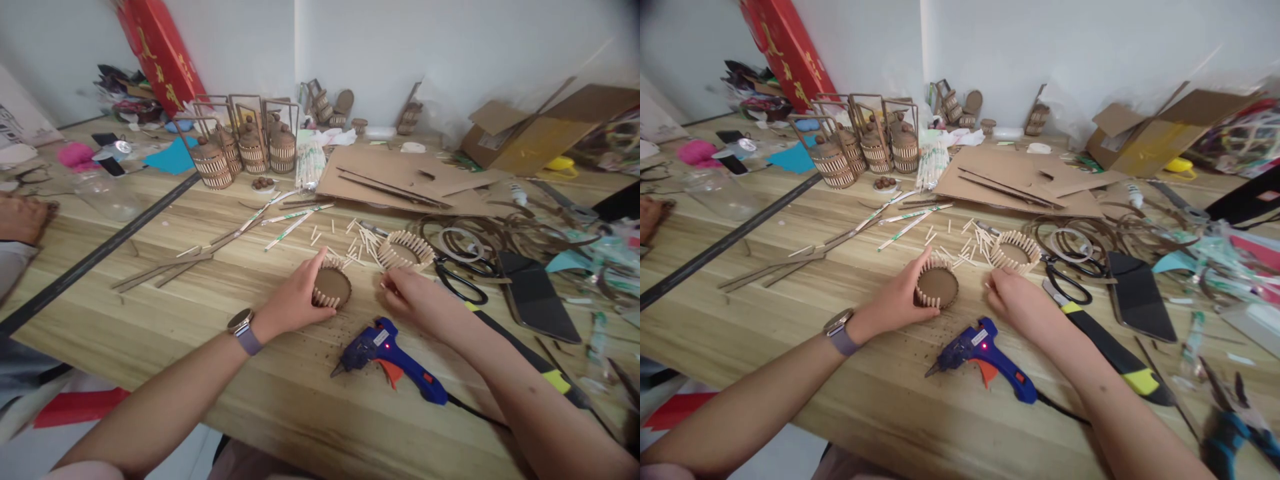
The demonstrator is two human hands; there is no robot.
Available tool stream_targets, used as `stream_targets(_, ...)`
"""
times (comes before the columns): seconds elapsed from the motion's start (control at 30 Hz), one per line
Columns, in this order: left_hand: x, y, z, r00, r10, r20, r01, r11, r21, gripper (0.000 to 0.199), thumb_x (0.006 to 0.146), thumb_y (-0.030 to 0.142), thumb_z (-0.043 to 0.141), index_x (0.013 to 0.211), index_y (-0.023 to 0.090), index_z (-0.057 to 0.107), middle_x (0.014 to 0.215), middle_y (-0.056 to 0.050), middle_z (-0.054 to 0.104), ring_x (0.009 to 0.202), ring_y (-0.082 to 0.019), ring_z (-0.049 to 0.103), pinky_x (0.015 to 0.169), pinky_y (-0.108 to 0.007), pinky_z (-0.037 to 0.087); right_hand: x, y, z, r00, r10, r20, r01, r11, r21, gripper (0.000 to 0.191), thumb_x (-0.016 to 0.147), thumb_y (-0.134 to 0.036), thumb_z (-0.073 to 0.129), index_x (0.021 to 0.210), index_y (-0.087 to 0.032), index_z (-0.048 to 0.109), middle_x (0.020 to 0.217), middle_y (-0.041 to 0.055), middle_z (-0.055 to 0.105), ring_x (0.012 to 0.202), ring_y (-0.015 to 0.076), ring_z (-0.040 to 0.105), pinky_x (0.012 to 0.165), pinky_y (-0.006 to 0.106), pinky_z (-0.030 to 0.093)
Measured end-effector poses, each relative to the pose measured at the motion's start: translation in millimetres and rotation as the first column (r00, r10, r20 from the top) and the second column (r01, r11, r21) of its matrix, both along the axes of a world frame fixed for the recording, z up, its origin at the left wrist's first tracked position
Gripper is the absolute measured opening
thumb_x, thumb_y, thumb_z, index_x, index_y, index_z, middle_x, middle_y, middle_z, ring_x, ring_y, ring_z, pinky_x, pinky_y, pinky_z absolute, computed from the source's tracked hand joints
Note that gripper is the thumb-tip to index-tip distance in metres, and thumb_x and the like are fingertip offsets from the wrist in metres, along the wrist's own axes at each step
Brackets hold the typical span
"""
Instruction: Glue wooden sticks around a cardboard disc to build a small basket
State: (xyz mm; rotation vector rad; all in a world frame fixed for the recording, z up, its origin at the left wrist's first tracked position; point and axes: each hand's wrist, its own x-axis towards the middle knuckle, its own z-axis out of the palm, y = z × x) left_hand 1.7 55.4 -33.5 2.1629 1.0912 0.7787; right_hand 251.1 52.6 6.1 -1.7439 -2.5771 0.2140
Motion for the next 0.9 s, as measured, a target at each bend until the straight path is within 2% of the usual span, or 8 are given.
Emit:
stream_targets(0.1,1,-1,1.6,1.0,-0.007,-0.006,0.006,1.0,-0.008,0.113,0.069,0.02,0.081,0.154,0.025,0.006,0.151,-0.017,0.036,0.138,-0.034,0.038,0.113,-0.054,0.033,-5,-4,7.7,0.979,0.004,-0.202,-0.007,1.0,-0.011,0.011,0.086,-0.022,0.047,0.078,-0.021,0.054,0.07,0.0026,0.064,0.06,0.0156,0.057,0.057,0.025,0.041)
stream_targets(0.2,1,-1,3.2,1.0,0.0,-0.022,-0.001,0.999,-0.034,0.113,0.068,0.02,0.081,0.154,0.023,0.007,0.152,-0.018,0.034,0.139,-0.034,0.037,0.113,-0.053,0.033,-18,-13,13.0,0.905,-0.022,-0.425,-0.028,0.994,-0.11,0.012,0.085,-0.026,0.047,0.079,-0.022,0.057,0.061,-0.0021,0.059,0.053,0.0135,0.052,0.051,0.023,0.038)
stream_targets(0.3,2,-1,3.4,1.0,0.004,-0.026,-0.005,0.999,-0.046,0.113,0.067,0.02,0.082,0.153,0.021,0.009,0.152,-0.019,0.035,0.139,-0.034,0.037,0.113,-0.053,0.034,-32,-20,14.3,0.844,-0.041,-0.535,-0.07,0.98,-0.185,0.014,0.084,-0.027,0.048,0.082,-0.021,0.061,0.061,-0.003,0.059,0.053,0.013,0.051,0.051,0.023,0.037)
stream_targets(0.6,2,2,-0.8,1.0,-0.014,0.023,0.015,1.0,-0.024,0.109,0.069,0.032,0.081,0.153,0.019,0.012,0.148,-0.021,0.038,0.137,-0.036,0.039,0.111,-0.054,0.035,-44,-22,-0.3,0.869,0.036,-0.493,-0.128,0.98,-0.154,0.013,0.086,-0.02,0.053,0.085,-0.02,0.066,0.076,0.0013,0.069,0.066,0.0147,0.059,0.06,0.024,0.041)
stream_targets(0.73,2,1,-1.2,1.0,-0.011,0.009,0.011,1.0,-0.013,0.108,0.07,0.03,0.08,0.153,0.017,0.012,0.146,-0.021,0.041,0.135,-0.035,0.041,0.109,-0.052,0.037,-45,-23,-0.8,0.889,0.046,-0.456,-0.121,0.983,-0.136,0.012,0.087,-0.019,0.053,0.086,-0.02,0.066,0.075,0.0013,0.07,0.065,0.0146,0.06,0.059,0.024,0.041)
stream_targets(0.9,2,1,-0.6,1.0,-0.009,0.01,0.009,1.0,-0.007,0.108,0.071,0.033,0.08,0.153,0.021,0.011,0.147,-0.019,0.04,0.136,-0.035,0.04,0.109,-0.053,0.037,-47,-24,-0.5,0.893,0.063,-0.445,-0.12,0.988,-0.099,0.012,0.087,-0.018,0.053,0.086,-0.02,0.065,0.076,0.0013,0.07,0.066,0.0151,0.061,0.059,0.024,0.042)
